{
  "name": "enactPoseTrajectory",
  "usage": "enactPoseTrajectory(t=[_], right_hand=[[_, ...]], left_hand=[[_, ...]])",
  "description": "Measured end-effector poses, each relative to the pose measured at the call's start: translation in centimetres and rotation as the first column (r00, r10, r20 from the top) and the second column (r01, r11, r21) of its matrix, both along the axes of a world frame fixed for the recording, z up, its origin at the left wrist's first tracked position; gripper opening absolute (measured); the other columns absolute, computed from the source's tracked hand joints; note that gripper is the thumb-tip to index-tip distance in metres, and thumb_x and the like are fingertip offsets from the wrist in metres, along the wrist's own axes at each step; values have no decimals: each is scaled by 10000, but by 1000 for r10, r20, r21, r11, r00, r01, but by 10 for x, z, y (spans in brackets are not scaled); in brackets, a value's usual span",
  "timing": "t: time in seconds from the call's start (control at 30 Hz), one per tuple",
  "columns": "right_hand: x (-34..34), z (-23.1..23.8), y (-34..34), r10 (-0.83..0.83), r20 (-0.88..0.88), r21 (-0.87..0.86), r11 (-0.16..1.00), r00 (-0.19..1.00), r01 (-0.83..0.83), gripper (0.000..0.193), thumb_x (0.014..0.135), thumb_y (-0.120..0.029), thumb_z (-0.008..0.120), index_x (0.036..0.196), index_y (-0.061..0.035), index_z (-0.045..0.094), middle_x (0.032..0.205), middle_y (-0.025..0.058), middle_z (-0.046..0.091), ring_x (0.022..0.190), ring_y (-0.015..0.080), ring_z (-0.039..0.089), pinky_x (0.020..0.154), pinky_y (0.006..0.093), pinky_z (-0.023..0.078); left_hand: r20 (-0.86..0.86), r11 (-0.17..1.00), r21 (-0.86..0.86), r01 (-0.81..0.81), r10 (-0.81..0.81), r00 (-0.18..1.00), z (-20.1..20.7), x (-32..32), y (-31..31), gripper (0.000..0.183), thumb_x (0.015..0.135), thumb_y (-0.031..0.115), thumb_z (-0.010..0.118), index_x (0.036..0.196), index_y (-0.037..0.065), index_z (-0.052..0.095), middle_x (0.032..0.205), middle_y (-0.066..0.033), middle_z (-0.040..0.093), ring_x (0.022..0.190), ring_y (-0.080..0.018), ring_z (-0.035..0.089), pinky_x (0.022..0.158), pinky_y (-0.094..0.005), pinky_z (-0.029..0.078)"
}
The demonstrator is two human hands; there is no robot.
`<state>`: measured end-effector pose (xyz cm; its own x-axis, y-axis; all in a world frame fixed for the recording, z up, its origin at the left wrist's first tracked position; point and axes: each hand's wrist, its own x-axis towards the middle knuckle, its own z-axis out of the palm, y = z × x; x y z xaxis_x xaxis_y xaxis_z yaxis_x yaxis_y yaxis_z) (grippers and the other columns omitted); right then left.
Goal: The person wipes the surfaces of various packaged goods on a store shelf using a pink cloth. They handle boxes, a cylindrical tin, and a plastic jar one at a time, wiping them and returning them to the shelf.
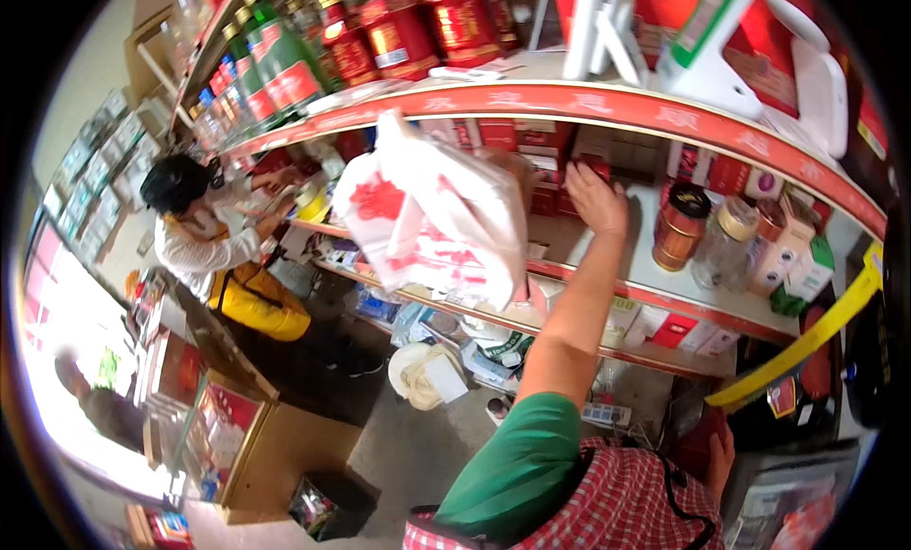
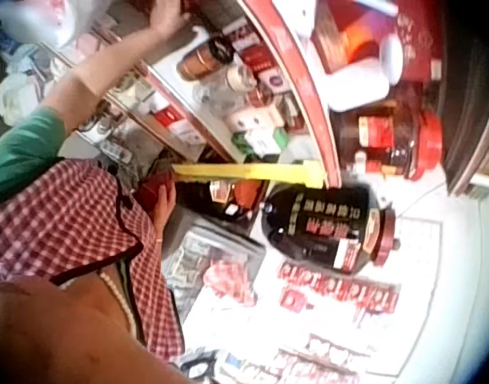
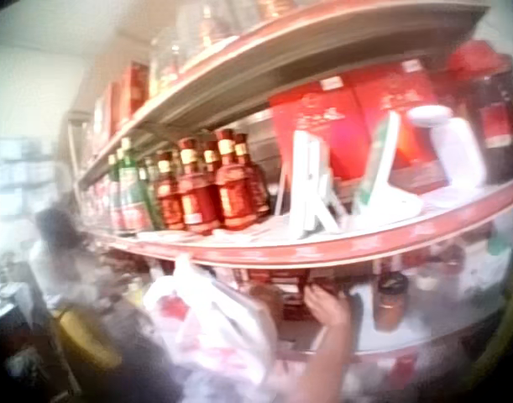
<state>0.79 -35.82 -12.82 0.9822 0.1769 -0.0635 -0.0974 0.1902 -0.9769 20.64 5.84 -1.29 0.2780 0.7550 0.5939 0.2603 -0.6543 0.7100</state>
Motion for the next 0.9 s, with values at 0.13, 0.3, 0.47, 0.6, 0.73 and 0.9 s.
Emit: enactPoseTrajectory(t=[0.13,0.3,0.47,0.6,0.73,0.9], right_hand=[[7,-5,5,65,-18,44,997,998,-64,445,873,-97,535,1293,24,452,1222,116,542,1100,218,522,950,330,393],[17,-15,-4,25,0,-157,987,1000,-25,475,871,-144,573,1297,24,445,1228,130,535,1086,227,526,933,343,402],[12,-17,-4,46,-62,-4,999,997,-46,482,886,-169,575,1306,20,433,1231,144,527,1085,242,535,922,354,428],[12,-13,-1,68,-46,44,997,997,-66,479,876,-133,565,1309,21,429,1237,150,523,1083,250,540,920,360,437],[16,-11,-3,108,-49,22,994,993,-107,483,863,-107,559,1309,23,428,1240,147,522,1086,247,537,923,361,433],[17,-2,4,106,-71,-14,994,992,-107,467,867,-100,549,1302,25,436,1249,139,519,1084,237,533,931,353,422]], left_hand=[[-44,985,-160,-68,62,997,4,6,5,956,641,185,793,1365,-24,203,1411,-195,268,1289,-364,284,1043,-435,330],[-46,973,-206,-100,92,995,6,15,12,975,633,186,799,1376,5,195,1394,-168,291,1267,-339,315,1019,-437,359],[-56,945,-310,-102,89,994,17,14,12,968,607,149,800,1370,16,219,1333,-160,354,1219,-337,361,994,-442,373],[77,968,-238,-84,105,991,11,13,15,950,577,95,783,1350,0,239,1262,-172,401,1191,-360,370,1018,-448,327],[310,989,-144,-22,66,948,4,11,19,900,556,31,746,1315,-33,266,1230,-217,395,1185,-396,349,1044,-451,276],[420,987,-150,55,14,907,18,-7,15,836,545,-14,722,1268,-56,304,1238,-252,365,1165,-417,356,1036,-446,284]])
